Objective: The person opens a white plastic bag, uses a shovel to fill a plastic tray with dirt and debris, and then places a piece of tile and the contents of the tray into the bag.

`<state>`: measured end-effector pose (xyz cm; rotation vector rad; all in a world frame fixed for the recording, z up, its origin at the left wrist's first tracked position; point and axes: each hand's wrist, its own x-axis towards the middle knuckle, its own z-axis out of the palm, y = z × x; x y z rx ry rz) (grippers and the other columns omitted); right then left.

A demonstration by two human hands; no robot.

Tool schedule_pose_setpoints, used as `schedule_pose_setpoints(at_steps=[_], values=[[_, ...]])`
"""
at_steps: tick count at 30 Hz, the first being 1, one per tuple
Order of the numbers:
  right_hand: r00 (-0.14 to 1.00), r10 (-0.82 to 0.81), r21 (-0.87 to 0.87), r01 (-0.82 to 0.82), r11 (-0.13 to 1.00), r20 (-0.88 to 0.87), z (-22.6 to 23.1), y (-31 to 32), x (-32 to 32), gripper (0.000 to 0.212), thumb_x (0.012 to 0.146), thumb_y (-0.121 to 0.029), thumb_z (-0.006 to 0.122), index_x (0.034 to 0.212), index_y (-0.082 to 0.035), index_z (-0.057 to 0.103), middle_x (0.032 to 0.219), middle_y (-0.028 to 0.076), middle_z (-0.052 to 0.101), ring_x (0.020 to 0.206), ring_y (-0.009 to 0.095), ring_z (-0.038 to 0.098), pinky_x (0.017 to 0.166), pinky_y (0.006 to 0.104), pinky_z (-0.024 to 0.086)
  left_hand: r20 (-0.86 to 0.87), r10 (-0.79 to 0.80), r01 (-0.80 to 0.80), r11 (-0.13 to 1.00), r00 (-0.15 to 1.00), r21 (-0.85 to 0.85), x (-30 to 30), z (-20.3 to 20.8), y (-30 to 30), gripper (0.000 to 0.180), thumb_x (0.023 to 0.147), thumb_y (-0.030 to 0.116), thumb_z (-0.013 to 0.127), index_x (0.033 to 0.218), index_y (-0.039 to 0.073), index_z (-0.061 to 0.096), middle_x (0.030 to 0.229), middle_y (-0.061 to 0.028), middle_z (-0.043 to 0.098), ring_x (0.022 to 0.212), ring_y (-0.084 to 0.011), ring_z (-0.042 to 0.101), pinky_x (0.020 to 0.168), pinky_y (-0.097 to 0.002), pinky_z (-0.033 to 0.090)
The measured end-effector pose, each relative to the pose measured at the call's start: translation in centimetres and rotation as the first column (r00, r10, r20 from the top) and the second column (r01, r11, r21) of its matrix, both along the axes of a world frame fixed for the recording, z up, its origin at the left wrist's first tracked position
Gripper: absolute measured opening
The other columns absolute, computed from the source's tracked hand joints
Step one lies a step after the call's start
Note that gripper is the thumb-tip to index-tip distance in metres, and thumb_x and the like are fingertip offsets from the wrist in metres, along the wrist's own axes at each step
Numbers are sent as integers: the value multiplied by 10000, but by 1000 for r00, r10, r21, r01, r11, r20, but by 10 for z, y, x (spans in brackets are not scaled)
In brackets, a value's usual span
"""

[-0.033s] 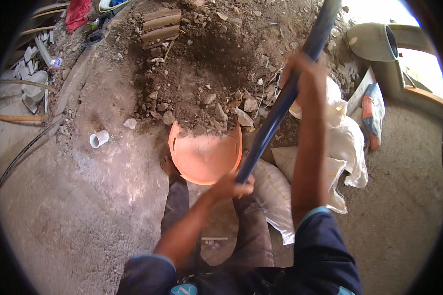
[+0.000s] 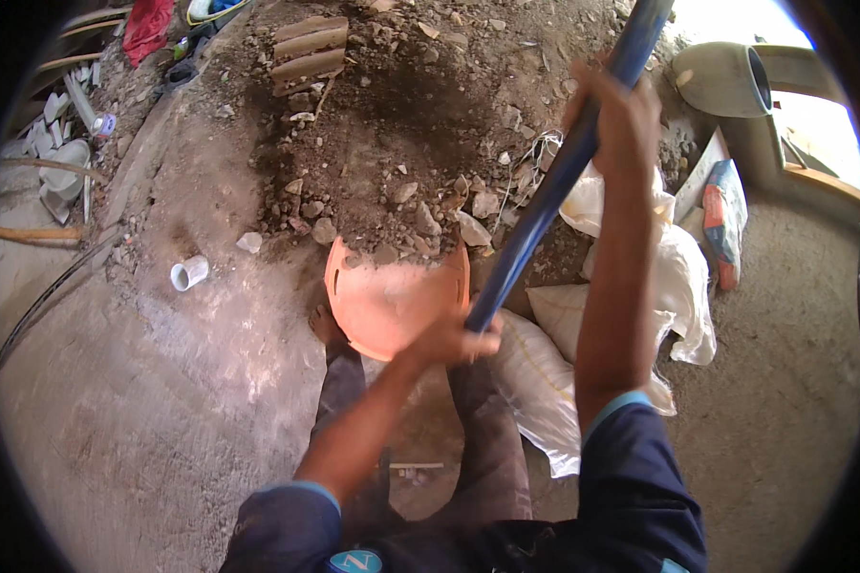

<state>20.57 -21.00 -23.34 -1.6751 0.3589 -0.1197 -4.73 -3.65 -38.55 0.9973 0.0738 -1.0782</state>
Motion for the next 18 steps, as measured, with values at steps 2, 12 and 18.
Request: schedule_pose_setpoints(at_steps=[2,12,18], values=[[994,-33,-150,49,987,107,-19,-28,59,210,837,-92,634,949,55,533,580,84,542,480,190,581,436,318,476,139,207,-210,978,968,2,59,-38,-29,161,779,103,754,906,51,669,810,-15,628,653,-112,596,598,-282,489],[812,-123,-197,10,980,-570,-223,25,-60,123,763,-47,582,861,26,564,717,141,619,522,206,613,422,368,457,-241,40,89,859,970,504,-113,-47,28,153,777,171,716,808,37,647,609,-33,566,518,-125,542,493,-327,439],[851,-146,-253,17,967,-504,-175,28,-151,297,713,-70,591,997,7,553,749,100,595,626,210,605,609,373,514,-320,72,139,797,945,588,-189,20,27,199,772,183,704,934,66,717,706,-56,671,634,-154,652,605,-313,509]])
